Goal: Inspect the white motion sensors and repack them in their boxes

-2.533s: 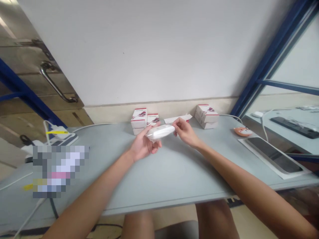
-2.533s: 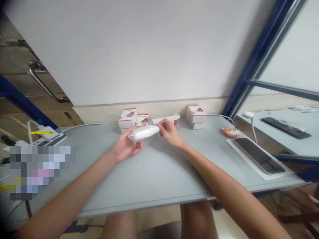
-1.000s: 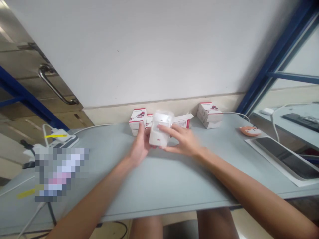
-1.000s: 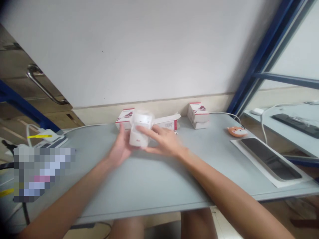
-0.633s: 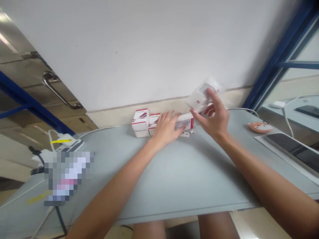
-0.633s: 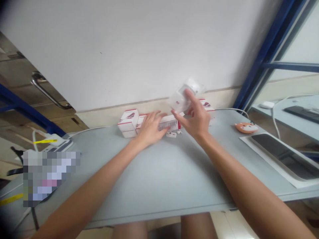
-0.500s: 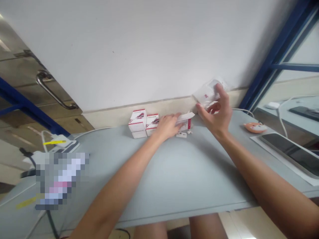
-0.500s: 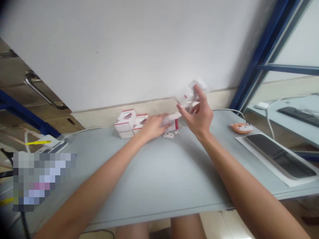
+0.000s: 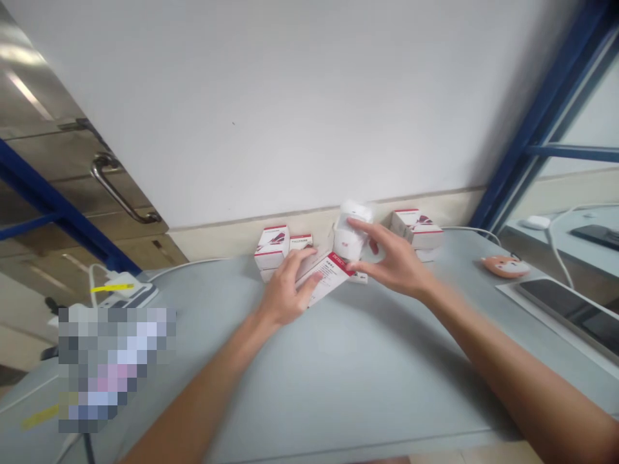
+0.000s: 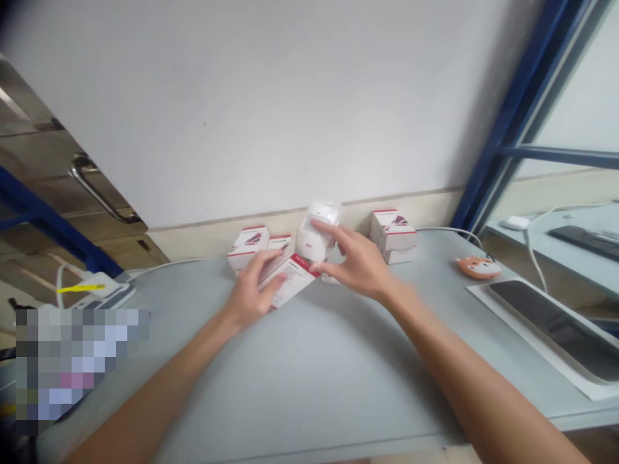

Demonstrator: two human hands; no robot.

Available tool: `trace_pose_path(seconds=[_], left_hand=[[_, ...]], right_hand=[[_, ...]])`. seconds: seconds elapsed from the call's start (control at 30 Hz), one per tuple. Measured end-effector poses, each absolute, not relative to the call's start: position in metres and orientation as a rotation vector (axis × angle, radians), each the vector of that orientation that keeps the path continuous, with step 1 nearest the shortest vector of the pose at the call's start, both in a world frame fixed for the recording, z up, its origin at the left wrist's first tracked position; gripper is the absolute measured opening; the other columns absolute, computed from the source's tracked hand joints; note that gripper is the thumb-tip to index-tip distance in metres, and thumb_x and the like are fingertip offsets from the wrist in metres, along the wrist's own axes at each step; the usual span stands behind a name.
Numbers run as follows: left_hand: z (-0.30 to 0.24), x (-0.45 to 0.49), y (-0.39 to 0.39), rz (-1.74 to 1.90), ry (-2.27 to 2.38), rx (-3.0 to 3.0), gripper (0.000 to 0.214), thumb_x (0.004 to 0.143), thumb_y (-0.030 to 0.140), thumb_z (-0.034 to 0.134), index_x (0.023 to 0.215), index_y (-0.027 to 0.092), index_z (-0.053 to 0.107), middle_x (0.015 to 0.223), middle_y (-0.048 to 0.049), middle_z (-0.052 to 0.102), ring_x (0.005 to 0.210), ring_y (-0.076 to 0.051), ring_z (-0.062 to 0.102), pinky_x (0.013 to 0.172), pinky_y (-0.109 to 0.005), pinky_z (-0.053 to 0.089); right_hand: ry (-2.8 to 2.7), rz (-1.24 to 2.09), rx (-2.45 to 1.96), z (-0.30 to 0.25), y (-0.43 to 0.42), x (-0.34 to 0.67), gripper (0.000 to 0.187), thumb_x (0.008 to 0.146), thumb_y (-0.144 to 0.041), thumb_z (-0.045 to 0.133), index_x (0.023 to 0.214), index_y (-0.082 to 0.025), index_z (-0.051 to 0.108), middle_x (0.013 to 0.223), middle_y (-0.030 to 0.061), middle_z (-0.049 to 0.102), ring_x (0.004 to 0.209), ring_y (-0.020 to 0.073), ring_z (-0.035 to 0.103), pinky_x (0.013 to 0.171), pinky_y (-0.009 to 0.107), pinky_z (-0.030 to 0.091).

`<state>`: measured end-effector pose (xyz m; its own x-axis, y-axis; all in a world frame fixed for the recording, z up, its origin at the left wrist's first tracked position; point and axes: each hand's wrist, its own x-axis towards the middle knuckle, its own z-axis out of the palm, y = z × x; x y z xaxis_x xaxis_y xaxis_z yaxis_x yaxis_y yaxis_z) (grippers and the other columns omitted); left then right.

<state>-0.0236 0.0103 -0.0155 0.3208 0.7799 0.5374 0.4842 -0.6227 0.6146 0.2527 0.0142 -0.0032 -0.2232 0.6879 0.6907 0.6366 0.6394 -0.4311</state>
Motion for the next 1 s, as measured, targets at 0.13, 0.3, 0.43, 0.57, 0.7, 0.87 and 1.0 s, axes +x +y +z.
trace_pose_path(seconds=[0.13,0.3,0.43,0.57,0.7,0.87,1.0], left_hand=[[-0.023,-0.027,0.01,1.183,1.123,2.226,0.04,0.098,0.044,0.066,0.135,0.029,0.062,0.133,-0.0095,0.069,0.124,-0.032,0.065,0.106,-0.044,0.05],[-0.031,-0.02,0.008,1.311,0.983,1.985,0.039,0.099,0.045,0.066,0.132,0.026,0.06,0.135,-0.0115,0.068,0.124,-0.031,0.065,0.11,-0.043,0.048],[-0.04,-0.012,0.006,1.354,0.87,1.844,0.038,0.102,0.046,0.063,0.134,0.025,0.058,0.133,-0.0109,0.068,0.119,-0.028,0.066,0.104,-0.042,0.05],[-0.048,-0.006,0.004,1.4,0.782,1.755,0.035,0.103,0.046,0.061,0.13,0.024,0.058,0.128,-0.0098,0.068,0.116,-0.026,0.066,0.099,-0.04,0.05],[-0.053,-0.003,0.004,1.363,0.769,1.752,0.034,0.104,0.046,0.061,0.129,0.024,0.057,0.124,-0.009,0.069,0.114,-0.026,0.066,0.096,-0.038,0.05],[-0.053,0.0,0.004,1.394,0.775,1.684,0.033,0.103,0.047,0.061,0.126,0.023,0.056,0.117,-0.0081,0.071,0.108,-0.024,0.067,0.092,-0.038,0.05],[-0.054,0.002,0.003,1.39,0.786,1.623,0.036,0.102,0.048,0.063,0.128,0.024,0.055,0.115,-0.0075,0.071,0.108,-0.024,0.066,0.092,-0.038,0.05]], right_hand=[[-1.901,0.118,-1.025,-0.013,0.014,0.244,0.078,0.086,-0.053,0.084,0.156,-0.04,0.051,0.102,0.0052,0.066,0.08,0.0229,0.056,0.078,0.039,0.053],[-1.848,0.234,-0.935,-0.015,0.011,0.238,0.07,0.092,-0.054,0.076,0.156,-0.038,0.052,0.128,0.0096,0.065,0.089,0.0243,0.057,0.084,0.042,0.055],[-1.906,0.371,-0.927,-0.01,0.001,0.234,0.06,0.103,-0.055,0.059,0.16,-0.04,0.047,0.136,0.0095,0.062,0.108,0.0285,0.061,0.095,0.046,0.055],[-1.857,0.548,-0.979,-0.008,-0.004,0.229,0.049,0.109,-0.053,0.046,0.157,-0.045,0.05,0.136,0.0062,0.062,0.117,0.0291,0.061,0.103,0.05,0.052],[-1.669,0.597,-1.003,-0.01,-0.001,0.223,0.058,0.101,-0.052,0.063,0.157,-0.042,0.047,0.113,0.0051,0.067,0.102,0.0272,0.061,0.1,0.051,0.051],[-1.518,0.794,-1.044,-0.009,0.001,0.221,0.088,0.094,-0.049,0.072,0.167,-0.042,0.022,0.098,0.0017,0.066,0.091,0.0257,0.064,0.088,0.049,0.055],[-1.525,0.923,-1.053,-0.01,0.003,0.226,0.076,0.093,-0.049,0.072,0.159,-0.041,0.035,0.11,0.0033,0.067,0.1,0.0265,0.066,0.092,0.048,0.054]])
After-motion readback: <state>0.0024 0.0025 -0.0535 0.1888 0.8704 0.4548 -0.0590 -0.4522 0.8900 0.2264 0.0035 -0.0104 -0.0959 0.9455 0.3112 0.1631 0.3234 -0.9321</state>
